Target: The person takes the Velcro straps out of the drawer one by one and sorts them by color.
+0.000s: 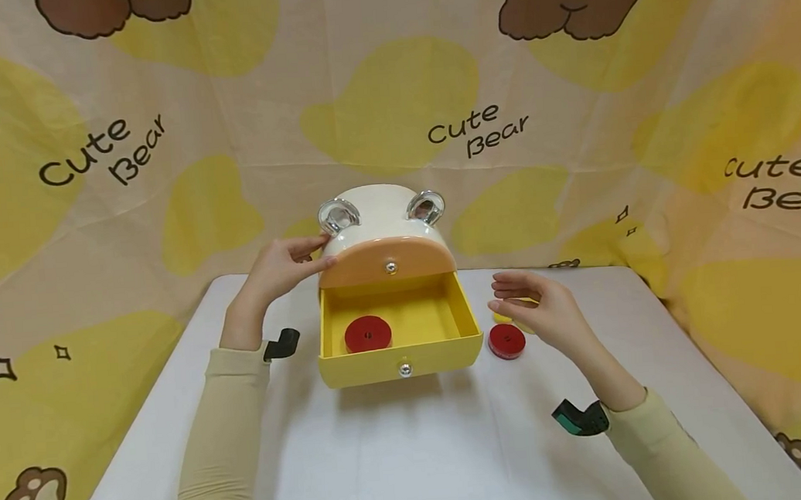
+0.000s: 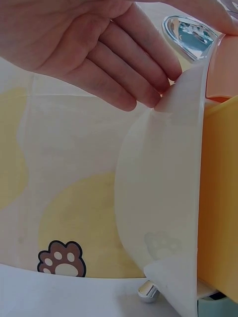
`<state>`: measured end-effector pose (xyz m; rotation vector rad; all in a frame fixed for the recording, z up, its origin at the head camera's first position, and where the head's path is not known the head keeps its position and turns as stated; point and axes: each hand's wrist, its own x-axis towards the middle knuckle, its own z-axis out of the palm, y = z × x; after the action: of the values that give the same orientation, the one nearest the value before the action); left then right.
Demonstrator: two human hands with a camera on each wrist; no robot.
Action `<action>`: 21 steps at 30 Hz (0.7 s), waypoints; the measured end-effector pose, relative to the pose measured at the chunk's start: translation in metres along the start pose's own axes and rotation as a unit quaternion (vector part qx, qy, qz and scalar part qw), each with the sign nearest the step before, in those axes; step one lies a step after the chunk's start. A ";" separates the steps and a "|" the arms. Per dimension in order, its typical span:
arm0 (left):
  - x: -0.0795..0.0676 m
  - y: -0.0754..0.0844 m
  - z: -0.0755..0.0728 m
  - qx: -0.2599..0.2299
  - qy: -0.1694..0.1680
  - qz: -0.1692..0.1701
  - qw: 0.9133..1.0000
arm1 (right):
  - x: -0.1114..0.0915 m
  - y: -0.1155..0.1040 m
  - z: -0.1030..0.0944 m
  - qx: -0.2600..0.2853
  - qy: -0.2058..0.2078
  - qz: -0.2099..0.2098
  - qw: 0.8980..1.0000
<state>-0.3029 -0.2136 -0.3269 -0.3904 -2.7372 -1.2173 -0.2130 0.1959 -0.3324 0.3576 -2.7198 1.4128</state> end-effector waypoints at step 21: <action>-0.001 0.000 -0.001 0.000 -0.001 -0.002 1.000 | 0.030 -0.037 0.032 0.018 -0.080 -0.037 0.996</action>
<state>-0.3021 -0.2142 -0.3266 -0.3873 -2.7413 -1.2171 -0.2314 0.1438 -0.3169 0.5909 -2.7733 1.4764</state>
